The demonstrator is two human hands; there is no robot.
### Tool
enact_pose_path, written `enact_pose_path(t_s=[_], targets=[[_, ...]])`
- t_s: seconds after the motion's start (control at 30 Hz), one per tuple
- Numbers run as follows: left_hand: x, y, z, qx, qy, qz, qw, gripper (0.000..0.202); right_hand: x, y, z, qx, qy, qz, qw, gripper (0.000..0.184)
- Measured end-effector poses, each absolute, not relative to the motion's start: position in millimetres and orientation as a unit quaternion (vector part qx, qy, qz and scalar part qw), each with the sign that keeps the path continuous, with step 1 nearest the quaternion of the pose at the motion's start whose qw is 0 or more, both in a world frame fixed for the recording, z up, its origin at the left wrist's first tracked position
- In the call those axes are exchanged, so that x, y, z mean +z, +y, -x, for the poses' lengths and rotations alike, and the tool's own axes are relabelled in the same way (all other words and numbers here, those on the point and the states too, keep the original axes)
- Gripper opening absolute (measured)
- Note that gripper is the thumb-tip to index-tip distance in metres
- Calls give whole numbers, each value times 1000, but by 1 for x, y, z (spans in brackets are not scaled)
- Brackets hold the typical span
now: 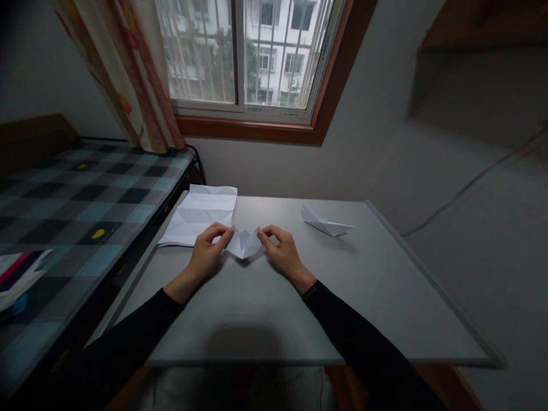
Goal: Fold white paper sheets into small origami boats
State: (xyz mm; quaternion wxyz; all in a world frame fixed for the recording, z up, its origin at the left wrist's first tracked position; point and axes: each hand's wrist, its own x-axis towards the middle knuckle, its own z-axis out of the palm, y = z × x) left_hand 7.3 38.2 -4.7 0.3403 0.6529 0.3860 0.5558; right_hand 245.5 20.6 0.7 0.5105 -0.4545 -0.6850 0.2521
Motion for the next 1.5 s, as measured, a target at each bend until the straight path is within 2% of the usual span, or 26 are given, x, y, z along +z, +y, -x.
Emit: enact_pose_path(t_s=[0.17,0.4,0.6,0.73,0.9,0.97,1.27,1.5], targets=[[-10,44,1,554,422,-605,387,31,-3,28,-261,252,-666,469,523,30],[-4,33,3,506,407,-643,405,13,-1,21,-266,287,-701,437,484,25],[4,25,1,464,398,-713,344,21,0,14,-262,254,-754,436,420,16],[7,22,1,438,351,-769,306,5,0,13,-262,242,-762,433,416,16],[4,23,2,415,362,-781,296,32,0,12,-261,238,-755,446,419,15],[2,23,3,411,366,-784,288,36,1,12,-261,235,-755,445,420,16],[-4,29,2,440,391,-756,286,7,3,10,-262,247,-765,436,404,20],[-4,33,4,448,380,-755,290,13,-1,14,-262,298,-754,423,405,13]])
